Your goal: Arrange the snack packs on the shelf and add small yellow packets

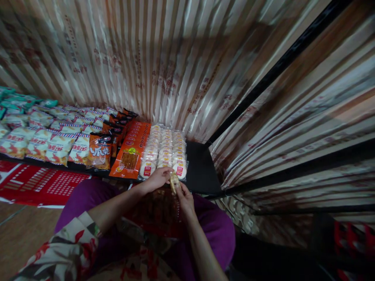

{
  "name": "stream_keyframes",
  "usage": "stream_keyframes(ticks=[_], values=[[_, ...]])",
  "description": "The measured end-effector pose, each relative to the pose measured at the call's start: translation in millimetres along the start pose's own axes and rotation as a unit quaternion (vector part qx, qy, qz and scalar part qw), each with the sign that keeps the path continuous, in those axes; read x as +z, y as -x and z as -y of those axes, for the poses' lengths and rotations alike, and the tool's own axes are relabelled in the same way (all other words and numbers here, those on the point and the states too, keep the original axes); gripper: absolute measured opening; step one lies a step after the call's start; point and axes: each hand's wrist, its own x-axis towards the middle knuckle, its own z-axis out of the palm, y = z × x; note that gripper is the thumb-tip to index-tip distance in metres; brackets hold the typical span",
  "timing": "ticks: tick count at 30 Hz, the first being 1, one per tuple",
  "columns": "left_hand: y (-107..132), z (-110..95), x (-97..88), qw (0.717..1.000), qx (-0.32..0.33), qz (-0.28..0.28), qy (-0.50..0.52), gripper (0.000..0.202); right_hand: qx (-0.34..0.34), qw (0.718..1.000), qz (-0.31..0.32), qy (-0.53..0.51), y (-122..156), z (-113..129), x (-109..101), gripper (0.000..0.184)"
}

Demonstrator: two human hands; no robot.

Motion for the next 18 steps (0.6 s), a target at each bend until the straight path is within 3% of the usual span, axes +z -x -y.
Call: stream_keyframes(ticks=[7, 18], values=[[-28.0, -12.8, 15.4, 1.000, -0.006, 0.028, 0.011, 0.020, -0.005, 1.000, -0.007, -0.018, -15.6, 20.2, -12.9, 0.062], [-72.2, -21.4, 34.6, 0.998, -0.006, 0.065, 0.020, 0.032, -0.048, 0.998, -0.047, -0.013, -50.1, 32.3, -32.4, 0.062]])
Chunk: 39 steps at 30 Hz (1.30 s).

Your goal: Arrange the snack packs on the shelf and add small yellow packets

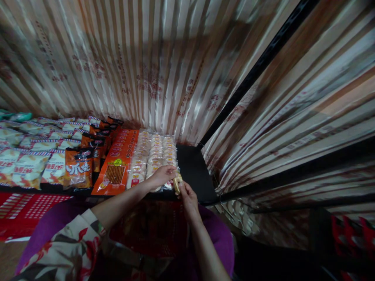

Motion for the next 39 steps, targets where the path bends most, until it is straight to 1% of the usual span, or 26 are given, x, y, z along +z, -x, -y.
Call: stream_keyframes(ticks=[4, 7, 9, 11, 13, 16, 21, 24, 27, 29, 34, 36, 39], values=[[-12.3, 1.2, 2.5, 1.000, 0.002, -0.020, -0.008, 0.036, -0.001, 1.000, -0.016, 0.003, -10.2, 1.6, -2.5, 0.063], [-20.6, -0.3, 2.9, 0.999, 0.005, -0.034, -0.020, 0.041, 0.005, 0.999, -0.041, -0.008, -20.1, 0.2, -3.6, 0.067], [-24.4, -3.1, 3.2, 0.999, 0.005, -0.035, -0.030, 0.042, 0.011, 0.998, -0.054, -0.017, -27.9, -0.5, -4.8, 0.069], [-26.6, -6.4, 4.2, 0.999, 0.012, -0.032, -0.039, 0.039, 0.013, 0.998, -0.060, -0.026, -36.3, -0.7, -6.9, 0.071], [-27.9, -8.7, 6.0, 0.998, 0.031, -0.025, -0.045, 0.034, 0.011, 0.997, -0.065, -0.045, -44.6, -0.9, -9.9, 0.071], [-29.5, -8.9, 10.0, 0.995, 0.077, -0.020, -0.058, 0.031, 0.004, 0.995, -0.072, -0.075, -56.2, -1.6, -14.7, 0.066], [-31.3, -7.5, 18.1, 0.984, 0.136, -0.045, -0.109, 0.026, -0.007, 0.990, -0.078, -0.116, -71.6, -0.9, -18.6, 0.059], [-31.5, -9.6, 23.3, 0.966, 0.164, -0.064, -0.187, 0.025, -0.008, 0.989, -0.067, -0.134, -78.1, 3.3, -19.1, 0.057], [-32.8, -8.7, 27.9, 0.939, 0.201, -0.088, -0.263, 0.024, -0.001, 0.987, -0.051, -0.152, -82.8, 7.5, -21.0, 0.056], [-34.0, -5.3, 30.2, 0.924, 0.227, -0.092, -0.294, 0.024, 0.004, 0.985, -0.044, -0.164, -85.3, 9.1, -23.4, 0.056], [-33.9, 2.4, 33.8, 0.887, 0.272, -0.077, -0.365, 0.024, 0.009, 0.983, -0.009, -0.186, -87.5, 12.5, -29.4, 0.055], [-32.2, 2.0, 34.9, 0.871, 0.284, -0.061, -0.396, 0.027, 0.014, 0.981, 0.009, -0.195, -87.5, 15.3, -31.1, 0.055], [-30.2, 0.3, 36.2, 0.847, 0.303, -0.029, -0.435, 0.031, 0.027, 0.975, 0.027, -0.220, -88.5, 20.1, -33.4, 0.047]])
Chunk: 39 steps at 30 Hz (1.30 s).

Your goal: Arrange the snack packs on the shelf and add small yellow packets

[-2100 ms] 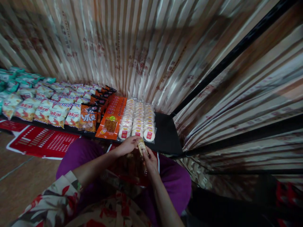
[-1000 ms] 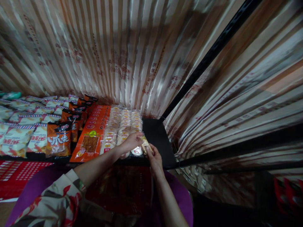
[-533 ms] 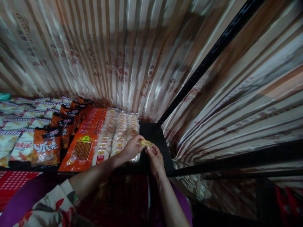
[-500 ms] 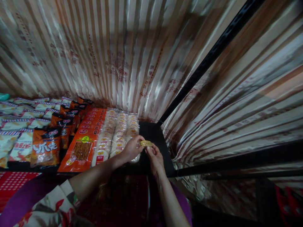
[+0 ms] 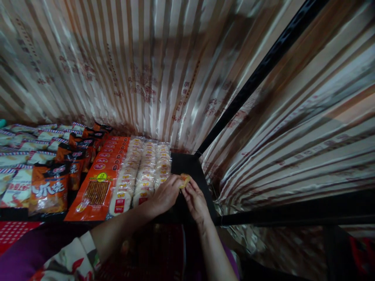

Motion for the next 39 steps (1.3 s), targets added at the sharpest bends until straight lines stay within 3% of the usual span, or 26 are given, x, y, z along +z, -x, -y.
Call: stream_keyframes(ticks=[8, 13, 17, 21, 27, 39], values=[[2.7, 5.2, 1.6, 0.992, 0.061, 0.058, -0.095, 0.027, 0.031, 0.999, 0.016, -0.037, -5.3, 8.7, 5.8, 0.035], [-0.5, 6.6, 1.7, 0.983, 0.063, 0.079, -0.153, 0.023, 0.026, 1.000, 0.011, -0.003, -9.8, 8.7, 13.4, 0.044], [-6.1, 4.2, -1.4, 0.987, 0.051, 0.078, -0.128, 0.024, 0.025, 1.000, 0.006, 0.008, -20.6, 7.5, 13.5, 0.047], [-13.5, 10.7, 3.4, 0.993, 0.037, 0.063, -0.094, 0.027, 0.009, 1.000, -0.009, 0.013, -36.7, 7.2, 10.5, 0.049], [-35.6, 30.0, 20.8, 0.990, -0.001, 0.090, -0.110, 0.039, -0.022, 0.999, -0.027, 0.012, -67.6, -0.2, 7.7, 0.046], [-76.5, 33.0, 10.3, 0.948, -0.057, 0.206, -0.237, 0.056, -0.098, 0.989, -0.080, 0.077, -136.0, -4.7, 23.8, 0.043]])
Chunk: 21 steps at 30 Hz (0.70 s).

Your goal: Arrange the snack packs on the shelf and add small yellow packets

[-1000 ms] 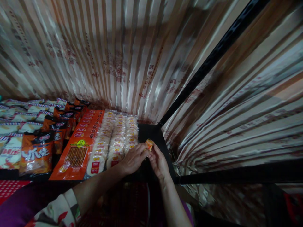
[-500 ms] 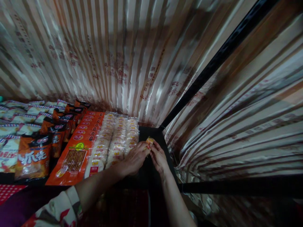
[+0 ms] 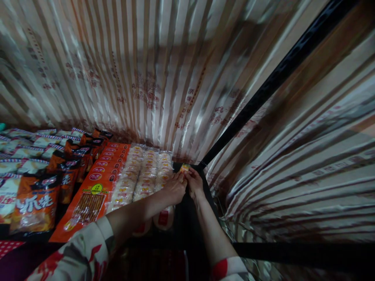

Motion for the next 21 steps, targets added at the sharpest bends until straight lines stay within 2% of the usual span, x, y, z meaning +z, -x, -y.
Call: stream_keyframes(ticks=[7, 12, 21], values=[[-21.2, 15.1, 1.9, 0.999, -0.020, 0.007, -0.036, 0.055, -0.047, 0.994, 0.000, 0.101, -30.5, -8.0, 16.2, 0.036], [-29.7, 23.9, 5.1, 0.999, -0.020, -0.009, -0.050, 0.054, -0.069, 0.983, 0.012, 0.171, -49.1, -13.1, 23.6, 0.031], [-40.6, 35.6, 16.0, 0.993, -0.017, -0.044, -0.105, 0.048, -0.072, 0.977, 0.037, 0.198, -72.7, -20.5, 37.7, 0.029]])
